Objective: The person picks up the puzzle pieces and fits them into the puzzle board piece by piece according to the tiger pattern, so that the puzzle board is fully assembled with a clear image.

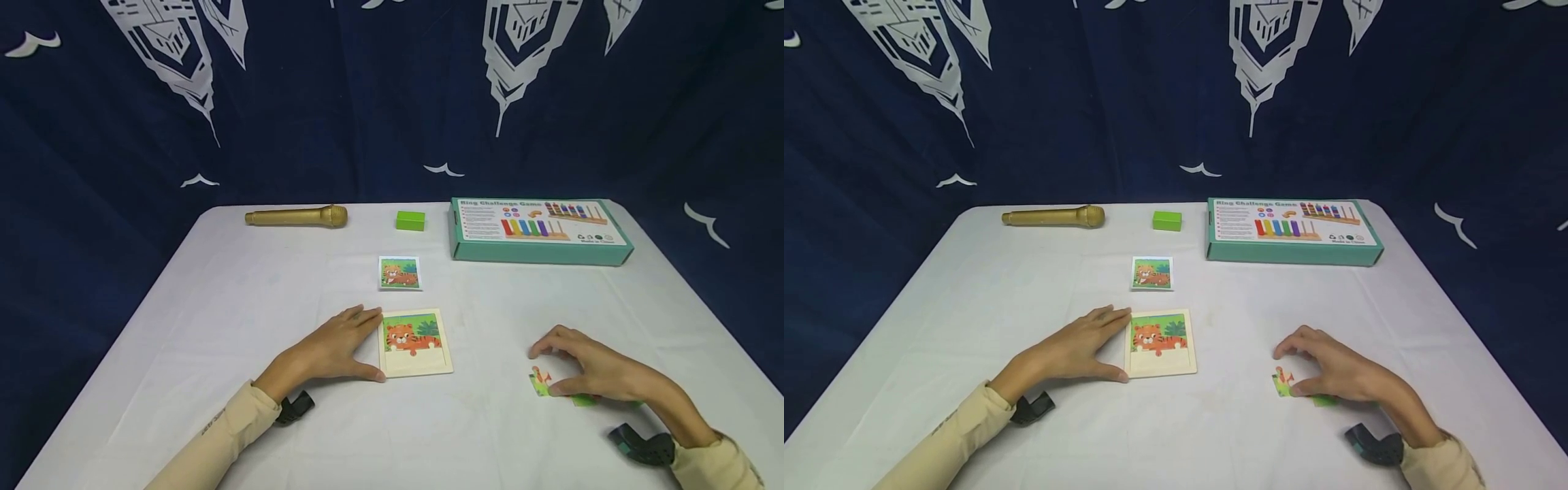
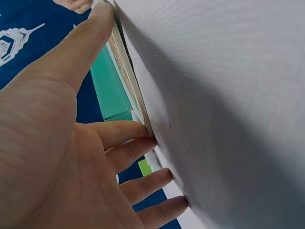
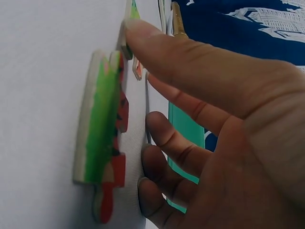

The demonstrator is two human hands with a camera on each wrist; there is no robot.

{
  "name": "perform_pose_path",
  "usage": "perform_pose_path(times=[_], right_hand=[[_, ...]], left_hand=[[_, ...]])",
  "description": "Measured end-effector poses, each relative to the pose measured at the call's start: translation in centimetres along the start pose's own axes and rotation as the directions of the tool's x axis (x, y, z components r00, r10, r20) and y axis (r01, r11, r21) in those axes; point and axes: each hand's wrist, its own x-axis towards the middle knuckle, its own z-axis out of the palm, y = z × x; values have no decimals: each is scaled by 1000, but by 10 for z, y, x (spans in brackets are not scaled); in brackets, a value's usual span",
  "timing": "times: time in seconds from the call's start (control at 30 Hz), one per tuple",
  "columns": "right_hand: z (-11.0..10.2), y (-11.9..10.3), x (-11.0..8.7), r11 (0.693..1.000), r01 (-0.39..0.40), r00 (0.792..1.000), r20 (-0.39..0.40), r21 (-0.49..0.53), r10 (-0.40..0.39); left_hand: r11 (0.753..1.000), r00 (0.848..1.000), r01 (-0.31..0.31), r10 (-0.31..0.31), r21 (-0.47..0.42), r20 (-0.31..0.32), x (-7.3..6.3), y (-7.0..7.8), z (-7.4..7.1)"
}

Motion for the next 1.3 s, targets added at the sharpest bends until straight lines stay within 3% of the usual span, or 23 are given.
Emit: perform_pose_path(times=[0.57, 0.87, 1.13, 1.3], right_hand=[[3, -4, 1, 999, -49, 999, 8, 17, 49], [5, -5, 1, 998, 42, 999, -3, 37, -42], [4, -2, 3, 978, 97, 995, 17, 186, -102], [5, -2, 4, 976, 103, 995, -6, 194, -103]], left_hand=[[1000, 1000, -13, 13, 3, -7, -1, 0, 0], [1000, 1000, -5, 5, 5, -7, -1, -1, 1], [1000, 1000, -8, 8, 6, -11, -1, -1, 1], [1000, 1000, -10, 10, 5, -14, 0, -1, 2]])
